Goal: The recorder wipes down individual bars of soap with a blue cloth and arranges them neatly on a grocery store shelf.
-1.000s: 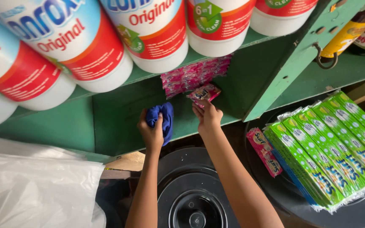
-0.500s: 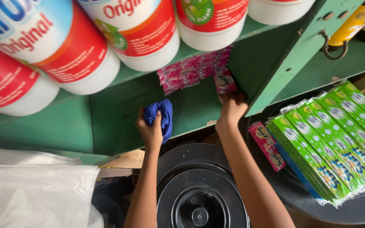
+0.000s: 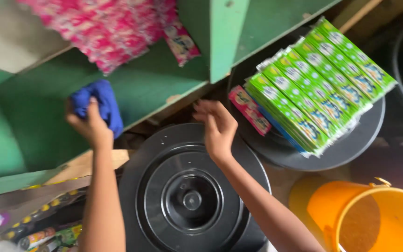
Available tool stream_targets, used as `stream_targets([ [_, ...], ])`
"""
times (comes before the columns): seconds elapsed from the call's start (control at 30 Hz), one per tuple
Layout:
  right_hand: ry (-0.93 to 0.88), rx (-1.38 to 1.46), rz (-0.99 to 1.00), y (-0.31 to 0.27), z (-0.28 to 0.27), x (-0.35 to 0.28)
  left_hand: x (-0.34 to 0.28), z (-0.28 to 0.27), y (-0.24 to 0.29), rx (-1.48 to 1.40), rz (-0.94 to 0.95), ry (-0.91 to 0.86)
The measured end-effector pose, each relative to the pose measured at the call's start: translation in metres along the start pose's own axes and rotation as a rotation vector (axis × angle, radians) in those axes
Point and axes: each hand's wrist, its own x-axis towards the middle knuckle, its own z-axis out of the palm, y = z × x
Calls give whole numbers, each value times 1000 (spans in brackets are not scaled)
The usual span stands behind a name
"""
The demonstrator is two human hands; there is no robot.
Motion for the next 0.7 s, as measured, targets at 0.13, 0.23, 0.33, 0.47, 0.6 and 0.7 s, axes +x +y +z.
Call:
stream_targets([
  [0.13,392,3,612,66,-132,-3,-9,-19,40,-22,385,-197],
  [0.23,450,-56,799,146,-197,23,-59,-16,37,83,374,21],
  [0.33,526,25,897,275,-238,62,-158,24,90,-218,34,87],
  [0.47,453,-4,961,354,-250,86,-279,50,36,-145,-275,167],
  [0.6,438,-96,926,327,-242,93,-325,62,74,-139,-678,103],
  [0.7,405,-57,912,335,-257,101,-333,70,117,-218,-710,94],
])
